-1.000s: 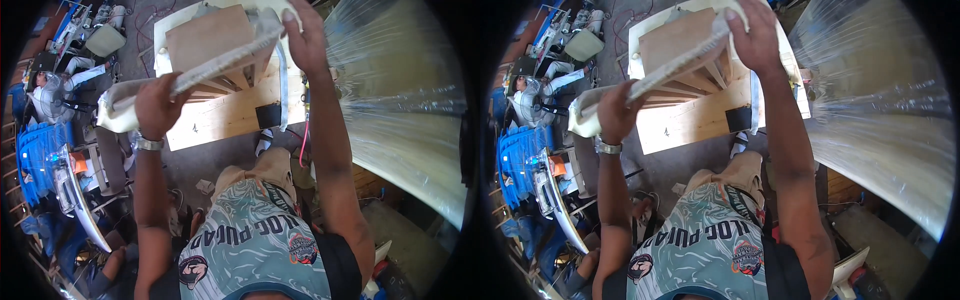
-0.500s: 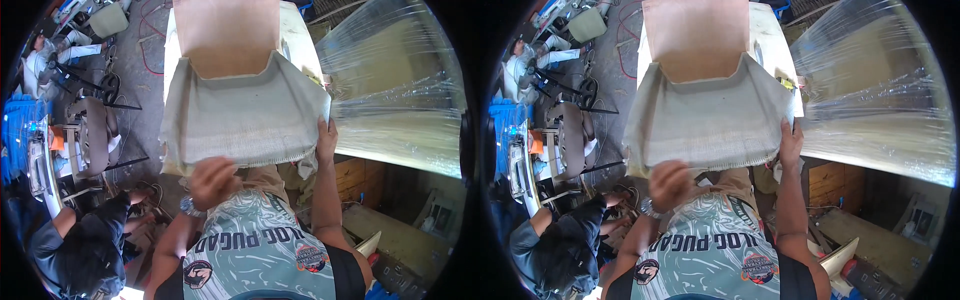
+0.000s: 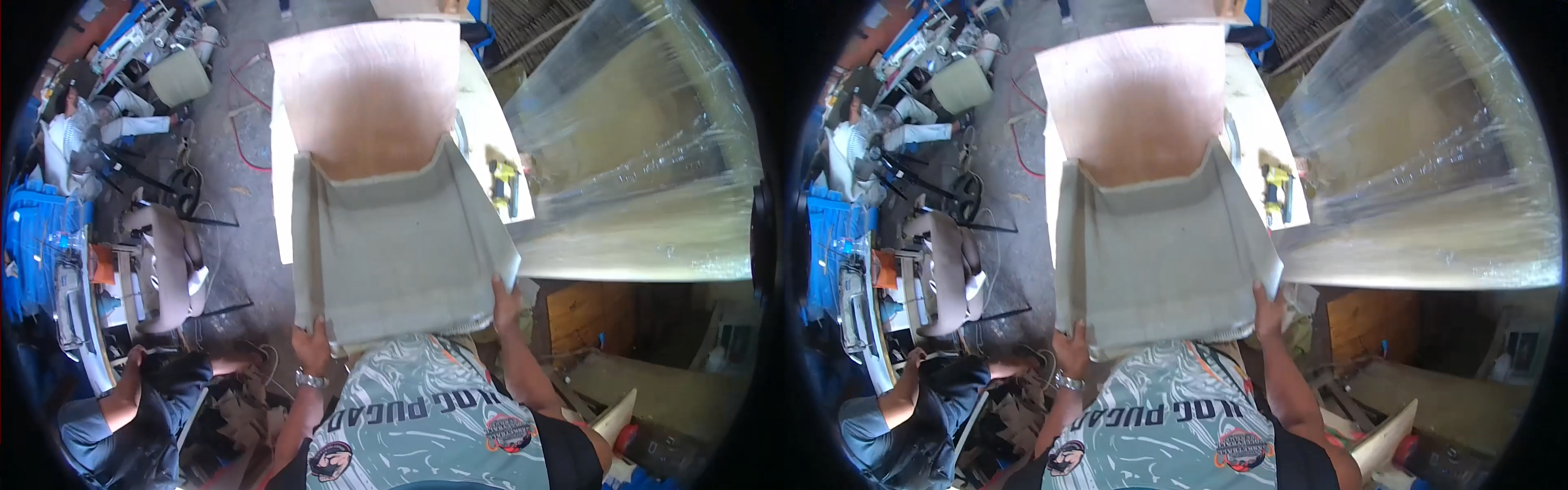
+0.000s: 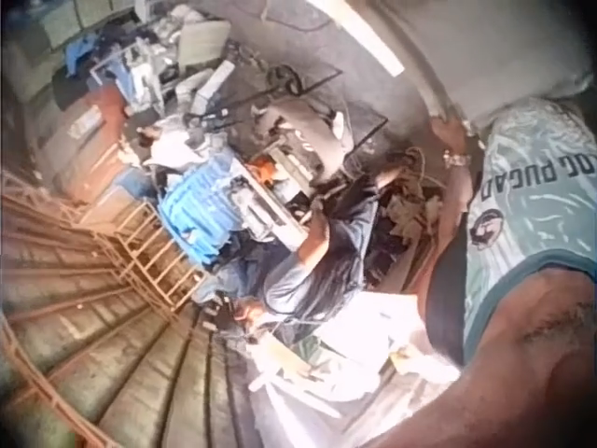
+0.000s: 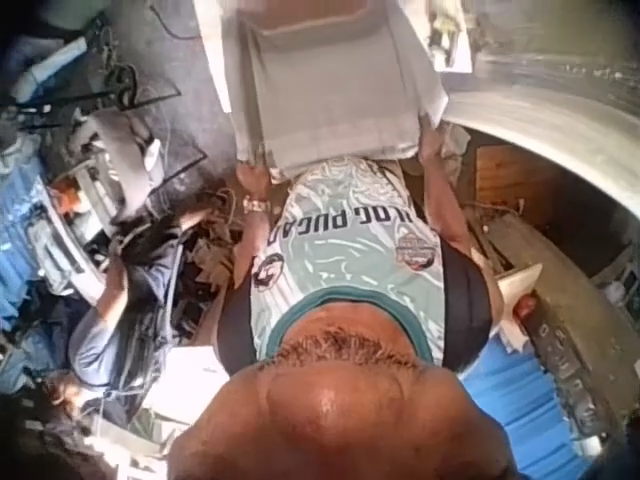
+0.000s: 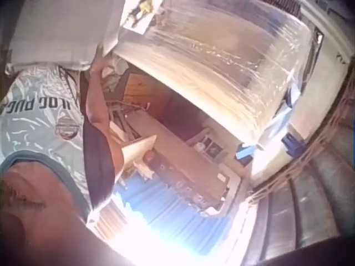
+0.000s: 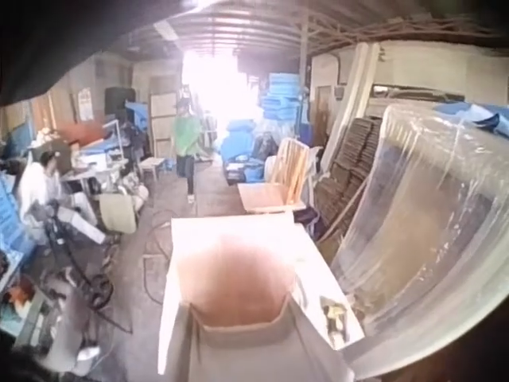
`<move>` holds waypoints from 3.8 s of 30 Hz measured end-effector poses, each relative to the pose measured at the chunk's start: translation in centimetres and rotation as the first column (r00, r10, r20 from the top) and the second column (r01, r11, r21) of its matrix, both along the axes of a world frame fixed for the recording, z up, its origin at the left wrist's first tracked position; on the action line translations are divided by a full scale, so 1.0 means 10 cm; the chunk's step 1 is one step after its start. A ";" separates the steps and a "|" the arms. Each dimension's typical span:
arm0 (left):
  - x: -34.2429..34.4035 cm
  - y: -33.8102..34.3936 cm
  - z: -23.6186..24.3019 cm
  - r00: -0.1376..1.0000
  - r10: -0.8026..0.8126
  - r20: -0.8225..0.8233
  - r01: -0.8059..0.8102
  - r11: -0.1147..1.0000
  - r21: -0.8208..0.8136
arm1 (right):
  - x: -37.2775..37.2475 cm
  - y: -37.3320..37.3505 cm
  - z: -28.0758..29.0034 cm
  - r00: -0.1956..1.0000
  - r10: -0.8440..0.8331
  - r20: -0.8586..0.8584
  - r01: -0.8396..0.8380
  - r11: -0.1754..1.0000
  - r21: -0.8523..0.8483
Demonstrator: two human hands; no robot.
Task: Attaching fabric to a wooden chair frame using a pneumatic staple gun and trimming excess with scissors.
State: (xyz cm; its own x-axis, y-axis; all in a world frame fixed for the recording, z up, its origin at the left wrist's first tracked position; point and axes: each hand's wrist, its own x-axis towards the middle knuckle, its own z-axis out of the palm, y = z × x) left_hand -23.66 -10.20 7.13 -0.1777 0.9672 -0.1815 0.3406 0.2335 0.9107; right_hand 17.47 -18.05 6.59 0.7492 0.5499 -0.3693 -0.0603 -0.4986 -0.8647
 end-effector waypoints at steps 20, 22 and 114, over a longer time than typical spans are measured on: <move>0.49 2.01 -1.82 0.963 -0.119 -0.242 0.049 0.960 -0.276 | 0.99 2.11 -1.49 0.964 0.249 0.095 -0.228 0.955 -0.189; 0.56 2.39 -2.05 0.928 -0.088 -0.363 -0.004 0.969 -0.246 | 1.12 2.40 -1.48 0.935 0.354 0.013 -0.323 0.870 -0.373; 0.43 1.93 -2.24 0.987 0.082 0.139 -0.065 0.990 -0.127 | -2.35 4.75 -1.45 -0.797 0.445 0.408 -0.601 -0.649 -0.467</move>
